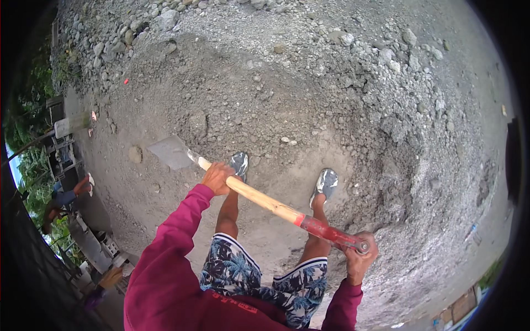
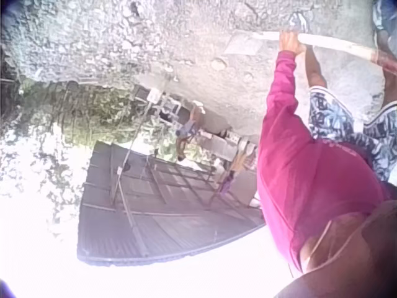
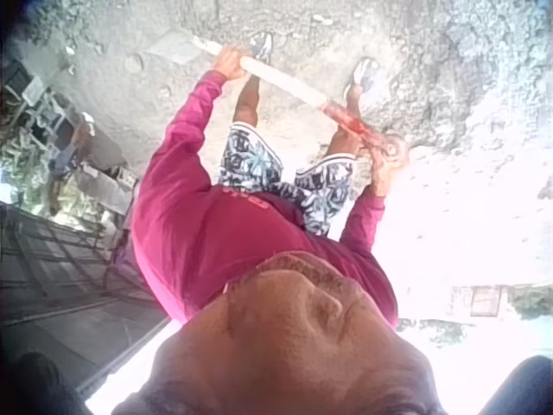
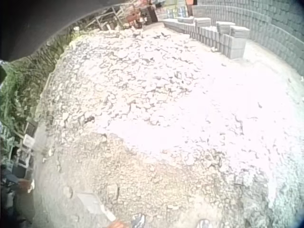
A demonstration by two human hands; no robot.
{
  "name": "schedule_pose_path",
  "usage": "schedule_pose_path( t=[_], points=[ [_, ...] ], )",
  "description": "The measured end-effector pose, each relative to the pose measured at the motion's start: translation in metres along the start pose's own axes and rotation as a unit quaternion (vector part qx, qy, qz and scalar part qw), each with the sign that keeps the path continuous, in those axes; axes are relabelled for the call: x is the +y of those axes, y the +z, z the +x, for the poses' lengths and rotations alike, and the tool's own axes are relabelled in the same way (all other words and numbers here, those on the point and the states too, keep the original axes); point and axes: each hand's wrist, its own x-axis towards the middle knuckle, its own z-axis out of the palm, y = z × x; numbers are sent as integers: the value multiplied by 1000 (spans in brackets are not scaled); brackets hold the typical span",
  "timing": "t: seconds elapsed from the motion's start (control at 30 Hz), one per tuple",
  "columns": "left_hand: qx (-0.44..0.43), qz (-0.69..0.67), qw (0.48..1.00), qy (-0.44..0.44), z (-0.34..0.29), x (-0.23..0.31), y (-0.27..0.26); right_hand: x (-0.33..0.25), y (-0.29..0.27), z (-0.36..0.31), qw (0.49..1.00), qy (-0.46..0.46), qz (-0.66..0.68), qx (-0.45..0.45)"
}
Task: The person shovels sand and gravel from a large pile into a smaller adjacent area, using a shovel to repeatedly dig, lift, and deposit the material. The person digs into the base of the pile and moves the contents to the ground next to it.
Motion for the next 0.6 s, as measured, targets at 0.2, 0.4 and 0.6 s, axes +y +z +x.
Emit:
schedule_pose_path(
  t=[0.2,0.4,0.6],
  points=[
    [170,-103,958,207,132,187,-102,-27,-184,-50,982,-3,46,185],
    [192,-64,867,456,223,378,-302,-181,-255,-153,880,-74,176,434],
    [251,-61,838,480,294,306,-327,-205,-141,-66,876,-159,15,455]
  ],
)
